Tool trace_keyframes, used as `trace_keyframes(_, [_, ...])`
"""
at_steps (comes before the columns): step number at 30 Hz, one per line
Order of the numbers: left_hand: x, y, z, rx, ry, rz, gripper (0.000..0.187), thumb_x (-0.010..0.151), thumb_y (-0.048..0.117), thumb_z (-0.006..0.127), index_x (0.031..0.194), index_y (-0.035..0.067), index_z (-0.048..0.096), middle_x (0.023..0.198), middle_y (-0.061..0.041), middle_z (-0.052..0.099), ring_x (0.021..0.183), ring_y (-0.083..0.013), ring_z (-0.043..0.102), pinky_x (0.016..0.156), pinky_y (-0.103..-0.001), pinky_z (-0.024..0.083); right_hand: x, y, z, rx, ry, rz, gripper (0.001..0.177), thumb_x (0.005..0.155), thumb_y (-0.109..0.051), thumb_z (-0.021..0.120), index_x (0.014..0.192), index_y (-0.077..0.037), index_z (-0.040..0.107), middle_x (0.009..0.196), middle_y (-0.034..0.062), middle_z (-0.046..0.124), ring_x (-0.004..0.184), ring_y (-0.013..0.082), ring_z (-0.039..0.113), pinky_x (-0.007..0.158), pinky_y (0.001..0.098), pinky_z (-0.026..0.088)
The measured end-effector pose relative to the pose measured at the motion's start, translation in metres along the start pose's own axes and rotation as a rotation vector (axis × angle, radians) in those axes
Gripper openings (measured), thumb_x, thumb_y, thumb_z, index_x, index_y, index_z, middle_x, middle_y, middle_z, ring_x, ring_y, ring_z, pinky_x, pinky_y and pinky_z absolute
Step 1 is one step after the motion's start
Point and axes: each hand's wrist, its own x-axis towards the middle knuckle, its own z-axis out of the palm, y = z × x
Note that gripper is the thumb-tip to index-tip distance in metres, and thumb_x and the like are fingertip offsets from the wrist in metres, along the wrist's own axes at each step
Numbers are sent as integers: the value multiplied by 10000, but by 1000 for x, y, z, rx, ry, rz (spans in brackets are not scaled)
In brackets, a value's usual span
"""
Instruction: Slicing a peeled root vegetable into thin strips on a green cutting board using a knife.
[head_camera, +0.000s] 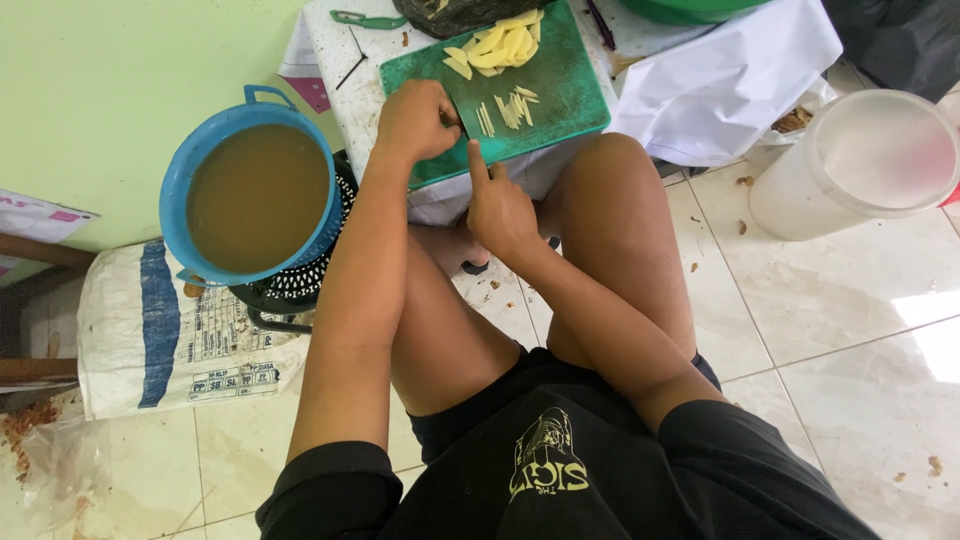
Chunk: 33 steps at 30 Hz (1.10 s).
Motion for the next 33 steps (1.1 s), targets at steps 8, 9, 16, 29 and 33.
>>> trace_keyframes(8, [1,0,4,75,25,-19,29,672,123,749,666,122,778,764,-35,733,641,-332,657,605,-430,546,0,13,-15,34,121,43,696,876,-45,540,1551,-110,384,1055,252,619,622,482,630,544,574,507])
trace_keyframes(9, [1,-3,5,74,27,-19,29,672,123,749,666,122,778,764,-35,733,641,-332,657,605,-430,546,-1,12,-17,32,122,42,696,876,-45,540,1551,-110,384,1055,252,619,622,482,630,544,574,507])
trace_keyframes(16, [1,-24,11,52,181,-92,48,704,104,805,675,99,768,874,-58,673,671,-274,632,599,-420,533,-13,0,-19,78,122,-50,660,885,-49,527,1532,-133,432,1020,226,621,601,480,607,545,586,486])
trace_keyframes(29, [1,-24,12,86,162,-139,98,751,141,802,839,99,799,954,-84,649,842,-295,636,718,-417,537,6,25,-42,208,219,1,566,919,-46,540,1480,-76,473,1025,282,676,774,498,655,672,579,516])
trace_keyframes(33, [5,-21,14,102,152,-137,127,763,160,797,875,102,808,985,-89,686,892,-331,640,734,-450,547,1,22,-71,430,291,-23,523,924,1,509,1443,-65,503,1201,272,705,940,448,701,785,490,550])
